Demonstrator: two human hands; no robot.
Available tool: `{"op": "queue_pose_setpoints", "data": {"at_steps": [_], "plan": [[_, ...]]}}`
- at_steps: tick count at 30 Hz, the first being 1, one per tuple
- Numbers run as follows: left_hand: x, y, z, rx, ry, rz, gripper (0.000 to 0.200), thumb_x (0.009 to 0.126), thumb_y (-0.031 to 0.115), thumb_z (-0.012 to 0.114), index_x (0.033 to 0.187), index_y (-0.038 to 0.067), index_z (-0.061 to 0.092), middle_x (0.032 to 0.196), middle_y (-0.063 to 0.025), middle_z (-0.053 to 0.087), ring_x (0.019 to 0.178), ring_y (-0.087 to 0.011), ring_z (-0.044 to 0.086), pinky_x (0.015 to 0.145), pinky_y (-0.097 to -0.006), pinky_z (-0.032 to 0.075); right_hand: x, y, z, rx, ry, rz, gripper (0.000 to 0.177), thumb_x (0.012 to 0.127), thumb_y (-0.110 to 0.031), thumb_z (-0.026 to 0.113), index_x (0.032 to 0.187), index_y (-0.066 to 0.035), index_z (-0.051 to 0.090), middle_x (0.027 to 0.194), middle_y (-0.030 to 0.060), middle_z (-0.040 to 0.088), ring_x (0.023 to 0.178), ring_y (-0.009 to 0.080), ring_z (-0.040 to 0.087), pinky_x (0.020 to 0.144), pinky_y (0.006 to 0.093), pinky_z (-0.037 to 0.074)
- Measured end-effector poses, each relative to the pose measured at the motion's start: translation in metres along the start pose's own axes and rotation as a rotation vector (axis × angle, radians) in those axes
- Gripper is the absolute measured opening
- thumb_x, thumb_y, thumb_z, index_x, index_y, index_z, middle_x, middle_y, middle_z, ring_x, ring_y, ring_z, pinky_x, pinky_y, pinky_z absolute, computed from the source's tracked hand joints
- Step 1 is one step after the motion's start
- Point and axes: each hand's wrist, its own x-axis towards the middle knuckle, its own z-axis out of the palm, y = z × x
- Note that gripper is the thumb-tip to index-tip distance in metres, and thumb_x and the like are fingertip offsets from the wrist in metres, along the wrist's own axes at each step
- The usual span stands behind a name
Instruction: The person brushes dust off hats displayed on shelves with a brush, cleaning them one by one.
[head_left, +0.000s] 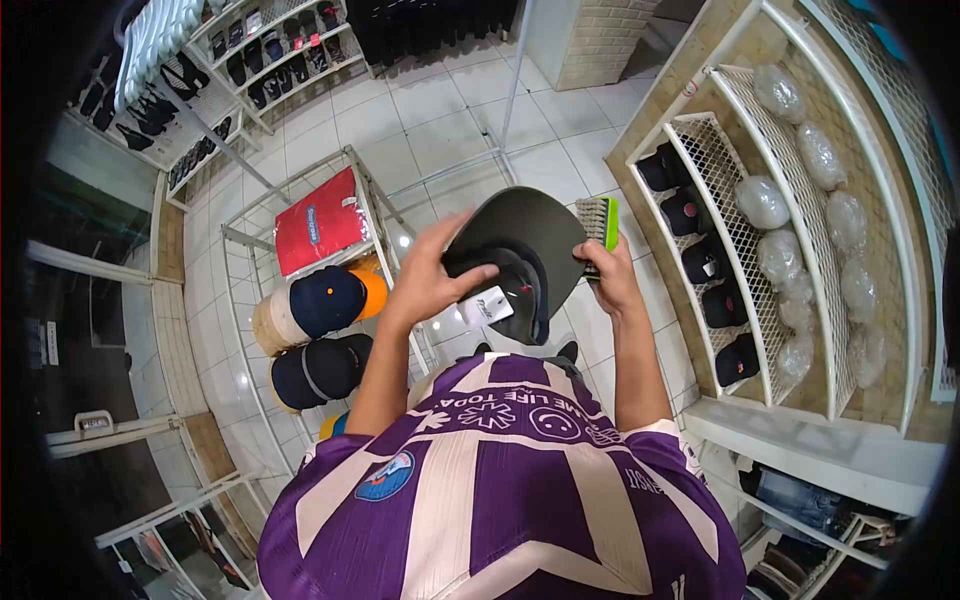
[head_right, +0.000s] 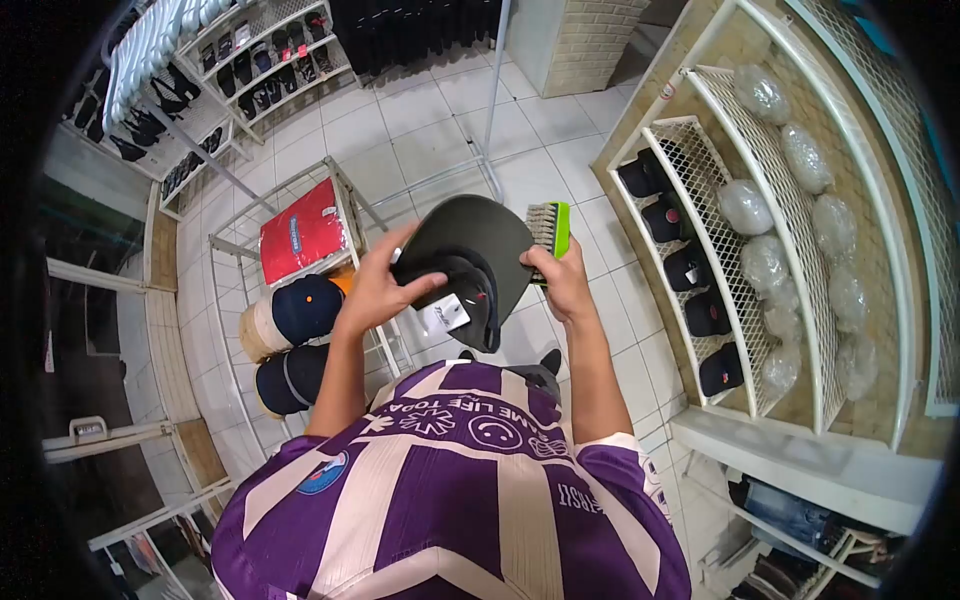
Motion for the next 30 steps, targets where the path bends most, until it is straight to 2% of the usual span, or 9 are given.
{"op": "queue_pose_setpoints", "data": {"at_steps": [3,9,11,17,19,21,24,27,30], "plan": [[-0.003,-0.019,0.007,-0.365,-0.386,-0.416,0.032,0.090,0.019,0.075,0.111,-0.005,0.069,0.092,-0.0129,0.075,0.084,-0.0155,0.068,0.075,-0.0324,0.053,0.008,-0.002,0.003,-0.058,-0.033,0.029,0.020,0.081,-0.005,0.065,0.101,0.000,0.062,0.088,0.0040,0.066,0.078,0.0119,0.062,0.073,0.0274,0.050],[-0.021,-0.010,0.041,-0.463,-0.098,-0.493,0.023,0.093,0.013,0.069,0.106,-0.005,0.070,0.078,-0.0125,0.073,0.066,-0.0140,0.064,0.064,-0.0328,0.051,0.005,-0.018,0.024,-0.467,0.343,-0.296,0.059,0.094,-0.021,0.066,0.141,0.009,0.048,0.106,0.0178,0.061,0.085,0.0240,0.064,0.078,0.0401,0.053],[-0.021,-0.003,0.051,-0.255,-0.075,-0.433,0.023,0.091,0.014,0.069,0.107,-0.003,0.071,0.071,-0.0177,0.068,0.057,-0.0194,0.062,0.058,-0.0358,0.048,0.006,-0.021,0.042,-0.984,0.302,-0.703,0.063,0.093,-0.024,0.067,0.144,0.009,0.047,0.112,0.0231,0.058,0.094,0.0332,0.060,0.084,0.0445,0.050],[-0.013,0.027,0.050,-0.153,-0.176,-0.348,0.018,0.089,0.007,0.068,0.103,-0.004,0.067,0.067,-0.0198,0.061,0.056,-0.0112,0.055,0.056,-0.0352,0.046,0.016,0.024,0.067,-1.101,0.227,-0.600,0.065,0.095,-0.028,0.068,0.144,0.009,0.048,0.105,0.0221,0.059,0.097,0.0371,0.056,0.086,0.0445,0.047],[-0.017,0.017,0.054,-0.134,-0.113,-0.301,0.023,0.085,0.004,0.068,0.108,0.000,0.067,0.061,-0.0233,0.057,0.050,-0.0367,0.056,0.052,-0.0416,0.044,0.005,0.024,0.082,-0.775,0.090,-0.556,0.065,0.096,-0.030,0.068,0.145,0.008,0.047,0.101,0.0222,0.059,0.096,0.0371,0.060,0.084,0.0441,0.048],[-0.021,0.005,0.055,-0.085,-0.108,-0.277,0.028,0.084,0.001,0.067,0.113,0.001,0.067,0.063,-0.0237,0.058,0.050,-0.0367,0.055,0.053,-0.0414,0.044,0.007,0.022,0.076,-0.893,0.053,-0.700,0.065,0.095,-0.031,0.068,0.144,0.007,0.048,0.103,0.0221,0.060,0.095,0.0371,0.060,0.083,0.0442,0.049],[-0.019,0.025,0.044,-0.239,-0.109,-0.248,0.030,0.087,0.001,0.066,0.118,0.000,0.066,0.062,-0.0169,0.057,0.053,-0.0094,0.048,0.052,-0.0346,0.042,0.019,0.014,0.062,-1.373,0.382,-0.682,0.064,0.095,-0.033,0.068,0.142,0.007,0.051,0.105,0.0217,0.060,0.092,0.0368,0.059,0.081,0.0441,0.049],[-0.016,0.027,0.048,-0.135,-0.197,-0.229,0.038,0.083,0.000,0.065,0.121,0.003,0.065,0.070,-0.0272,0.060,0.059,-0.0405,0.063,0.058,-0.0462,0.048,0.011,0.032,0.076,-1.046,0.293,-0.600,0.064,0.095,-0.032,0.069,0.142,0.007,0.052,0.103,0.0216,0.060,0.091,0.0359,0.061,0.080,0.0430,0.050],[-0.009,0.026,0.036,-0.101,-0.157,-0.318,0.039,0.083,0.000,0.065,0.122,0.002,0.064,0.072,-0.0280,0.061,0.063,-0.0436,0.063,0.061,-0.0460,0.050,0.000,0.025,0.086,-0.855,0.140,-0.590,0.064,0.093,-0.032,0.071,0.142,0.005,0.053,0.100,0.0206,0.060,0.090,0.0356,0.062,0.077,0.0429,0.051]]}}
